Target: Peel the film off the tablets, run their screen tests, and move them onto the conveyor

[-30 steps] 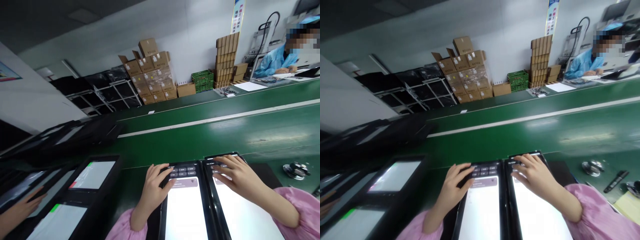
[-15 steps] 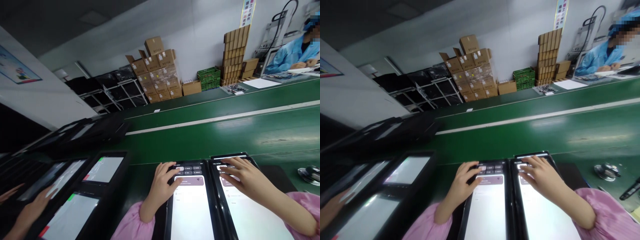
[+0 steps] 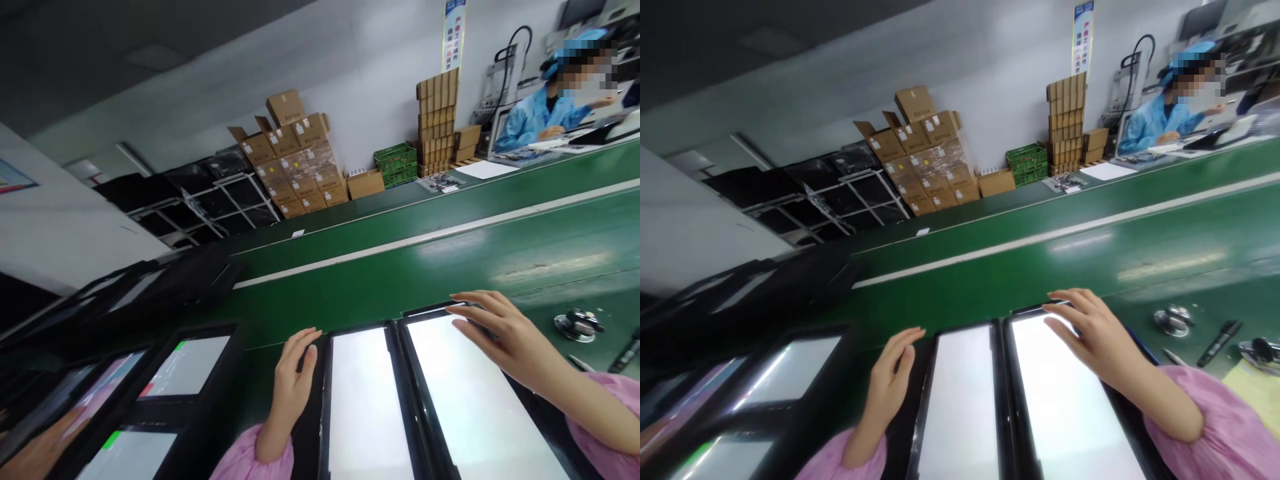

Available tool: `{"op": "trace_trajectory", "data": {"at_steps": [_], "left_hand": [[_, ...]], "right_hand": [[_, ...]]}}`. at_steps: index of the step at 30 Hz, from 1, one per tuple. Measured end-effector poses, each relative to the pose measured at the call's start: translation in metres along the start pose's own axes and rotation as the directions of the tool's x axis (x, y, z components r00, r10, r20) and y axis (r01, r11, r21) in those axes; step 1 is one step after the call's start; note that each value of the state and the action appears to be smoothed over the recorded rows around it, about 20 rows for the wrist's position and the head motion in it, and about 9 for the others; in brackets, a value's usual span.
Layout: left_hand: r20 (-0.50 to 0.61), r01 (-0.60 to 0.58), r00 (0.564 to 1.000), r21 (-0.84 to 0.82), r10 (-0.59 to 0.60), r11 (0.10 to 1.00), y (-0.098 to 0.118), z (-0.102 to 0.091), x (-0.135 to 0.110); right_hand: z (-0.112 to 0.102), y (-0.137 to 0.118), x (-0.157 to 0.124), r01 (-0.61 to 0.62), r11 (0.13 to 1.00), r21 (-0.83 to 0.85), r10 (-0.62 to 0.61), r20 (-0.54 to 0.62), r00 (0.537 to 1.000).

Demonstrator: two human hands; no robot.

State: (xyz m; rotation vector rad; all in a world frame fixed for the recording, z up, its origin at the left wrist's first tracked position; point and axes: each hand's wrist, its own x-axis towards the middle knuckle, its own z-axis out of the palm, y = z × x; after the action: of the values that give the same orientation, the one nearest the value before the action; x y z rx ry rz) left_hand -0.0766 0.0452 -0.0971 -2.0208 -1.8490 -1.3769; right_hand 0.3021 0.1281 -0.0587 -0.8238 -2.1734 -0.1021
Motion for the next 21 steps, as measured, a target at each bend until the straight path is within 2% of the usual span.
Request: {"op": "trace_trajectory", "data": {"at_steps": [3,6,9,12,15,17,21], "left_hand": [[0.036,-0.037,0.999,0.007,0.037,0.999,0.006,-0.01,0.002],[0.186,-0.162,0.971,0.052,0.15,0.985,0.018,-0.014,0.007],[0.397,-0.294,0.883,0.052,0.251,0.954,0.034,-0.005,0.018],[0.52,-0.371,0.801,0.047,0.295,0.927,0.047,0.019,0.028],[0.513,-0.408,0.799,0.079,0.314,0.91,0.054,0.042,0.031],[0.479,-0.437,0.808,0.094,0.344,0.895,0.054,0.051,0.026],[0.423,-0.492,0.806,0.092,0.413,0.866,0.049,0.046,0.016]], "right_hand": [[-0.019,0.006,-0.015,-0.064,0.996,0.064,0.063,0.015,0.998],[-0.03,0.015,-0.03,-0.205,0.966,0.158,0.187,0.121,0.975],[-0.032,0.024,-0.039,-0.297,0.934,0.198,0.256,0.209,0.944],[-0.025,0.026,-0.047,-0.328,0.927,0.183,0.294,0.188,0.937],[-0.016,0.021,-0.059,-0.334,0.934,0.125,0.324,0.099,0.941],[-0.013,0.017,-0.066,-0.317,0.944,0.088,0.311,0.074,0.947],[-0.014,0.013,-0.073,-0.315,0.947,0.059,0.31,0.085,0.947]]}}
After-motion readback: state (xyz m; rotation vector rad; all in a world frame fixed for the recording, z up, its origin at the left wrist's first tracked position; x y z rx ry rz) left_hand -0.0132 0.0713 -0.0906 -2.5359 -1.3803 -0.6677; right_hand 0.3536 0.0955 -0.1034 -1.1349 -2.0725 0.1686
